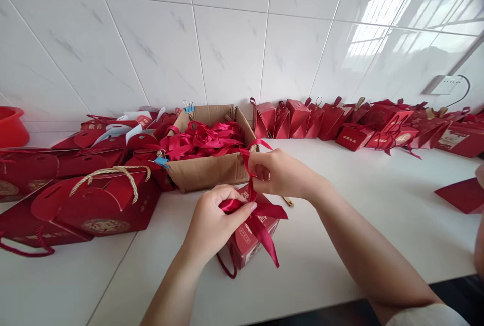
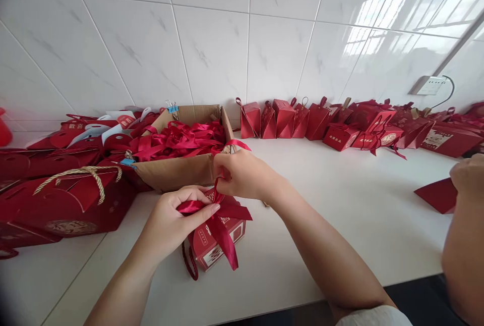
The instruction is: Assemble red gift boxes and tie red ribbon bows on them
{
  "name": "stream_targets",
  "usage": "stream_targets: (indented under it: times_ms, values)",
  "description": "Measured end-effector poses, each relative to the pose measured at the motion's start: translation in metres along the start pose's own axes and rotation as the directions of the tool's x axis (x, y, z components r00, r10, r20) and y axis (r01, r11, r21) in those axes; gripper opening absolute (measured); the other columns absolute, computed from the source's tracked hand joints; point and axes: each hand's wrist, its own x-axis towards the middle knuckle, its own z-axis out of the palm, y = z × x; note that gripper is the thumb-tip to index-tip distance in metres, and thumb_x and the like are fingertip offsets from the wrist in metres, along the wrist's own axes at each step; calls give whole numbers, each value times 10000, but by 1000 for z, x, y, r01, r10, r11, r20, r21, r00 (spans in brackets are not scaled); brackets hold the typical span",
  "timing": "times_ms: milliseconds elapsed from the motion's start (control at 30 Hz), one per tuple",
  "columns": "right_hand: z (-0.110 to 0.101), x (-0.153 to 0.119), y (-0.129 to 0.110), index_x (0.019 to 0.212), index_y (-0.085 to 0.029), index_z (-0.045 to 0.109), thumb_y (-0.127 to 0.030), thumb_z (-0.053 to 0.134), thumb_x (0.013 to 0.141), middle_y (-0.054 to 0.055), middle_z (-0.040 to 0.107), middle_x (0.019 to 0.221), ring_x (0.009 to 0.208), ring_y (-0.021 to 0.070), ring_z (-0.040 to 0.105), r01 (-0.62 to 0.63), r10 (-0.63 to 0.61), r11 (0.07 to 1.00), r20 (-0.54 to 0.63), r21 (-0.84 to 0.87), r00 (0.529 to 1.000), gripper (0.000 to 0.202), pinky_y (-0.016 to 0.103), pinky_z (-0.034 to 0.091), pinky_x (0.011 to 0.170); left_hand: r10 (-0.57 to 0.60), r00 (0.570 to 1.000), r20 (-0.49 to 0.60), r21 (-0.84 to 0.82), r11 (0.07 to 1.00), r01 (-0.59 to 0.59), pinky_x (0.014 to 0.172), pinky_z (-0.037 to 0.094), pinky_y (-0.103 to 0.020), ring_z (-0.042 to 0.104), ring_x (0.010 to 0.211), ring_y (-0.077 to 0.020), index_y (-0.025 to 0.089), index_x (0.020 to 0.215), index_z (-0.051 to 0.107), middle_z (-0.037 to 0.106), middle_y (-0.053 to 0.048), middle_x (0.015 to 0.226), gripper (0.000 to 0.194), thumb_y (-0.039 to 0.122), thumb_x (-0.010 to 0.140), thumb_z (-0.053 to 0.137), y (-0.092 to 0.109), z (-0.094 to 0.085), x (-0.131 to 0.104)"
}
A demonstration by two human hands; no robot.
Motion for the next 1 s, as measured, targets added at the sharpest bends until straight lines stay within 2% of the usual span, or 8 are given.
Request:
stream_targets:
  times_ms: [200, 433, 600, 733, 800, 867, 933, 1000]
  values:
    - [7, 3, 4, 654, -180, 476, -69, 527, 627, -61, 440, 547, 491, 60, 331, 64, -67, 994, -33, -94, 997, 125, 196, 235, 452, -8, 1000, 25, 49, 999, 7, 748, 458, -304, 632, 881, -215, 188, 625, 572, 664, -33, 953, 249, 381, 741, 678, -2, 0, 1]
    - [8, 5, 6, 605, -179, 443, -62, 561, 611, -71, 427, 527, 491, 61, 336, 101, -102, 995, -10, -18, 995, 166, 203, 242, 464, -19, 997, 70, 103, 995, 12, 690, 428, -287, 579, 739, -172, 189, 559, 427, 543, 4, 782, 354, 393, 759, 636, -2, 3, 3]
    - [7, 6, 8, 638, -169, 510, -41, 562, 621, -67, 468, 553, 497, 61, 356, 70, -71, 997, 24, 25, 997, 140, 204, 272, 473, -3, 998, 61, 119, 993, -4, 681, 400, -273, 530, 715, -157, 186, 560, 396, 498, 14, 750, 376, 394, 762, 635, -3, 4, 3]
    - [0, 1, 6, 793, -168, 598, -16, 532, 665, -16, 572, 745, 655, 99, 463, 170, -175, 981, 46, 90, 984, 209, 219, 361, 570, -13, 994, 107, -20, 1000, 15, 602, 349, -244, 442, 633, -128, 186, 587, 423, 445, 35, 651, 375, 429, 795, 619, -1, -2, 3]
    - [-5, -2, 2, 869, -168, 609, -21, 548, 692, 12, 600, 867, 769, 123, 502, 245, -254, 955, 33, 168, 967, 238, 239, 409, 660, -29, 987, 156, -132, 990, 50, 585, 336, -230, 425, 629, -119, 183, 622, 467, 445, 38, 646, 362, 458, 830, 578, 1, -5, 2]
    - [-8, -5, -3, 889, -170, 601, -30, 563, 723, 18, 610, 904, 817, 132, 521, 281, -295, 929, 23, 238, 955, 220, 256, 430, 723, -43, 982, 182, -222, 971, 83, 584, 338, -220, 435, 644, -115, 183, 673, 513, 465, 36, 667, 338, 466, 854, 548, 2, -8, 2]
    - [-10, -8, -8, 863, -171, 598, -49, 583, 746, 14, 611, 893, 815, 131, 531, 273, -290, 929, 33, 249, 957, 170, 258, 436, 726, -51, 979, 195, -267, 958, 103, 592, 349, -215, 456, 669, -118, 185, 719, 547, 500, 31, 702, 291, 442, 854, 559, 2, -10, 2]
    - [-9, -11, -12, 807, -166, 615, -102, 620, 757, 16, 598, 857, 785, 133, 525, 216, -230, 962, 72, 168, 971, 81, 266, 434, 708, -55, 975, 215, -276, 954, 114, 610, 368, -216, 482, 713, -128, 188, 746, 566, 535, 21, 757, 237, 404, 840, 588, 1, -11, 2]
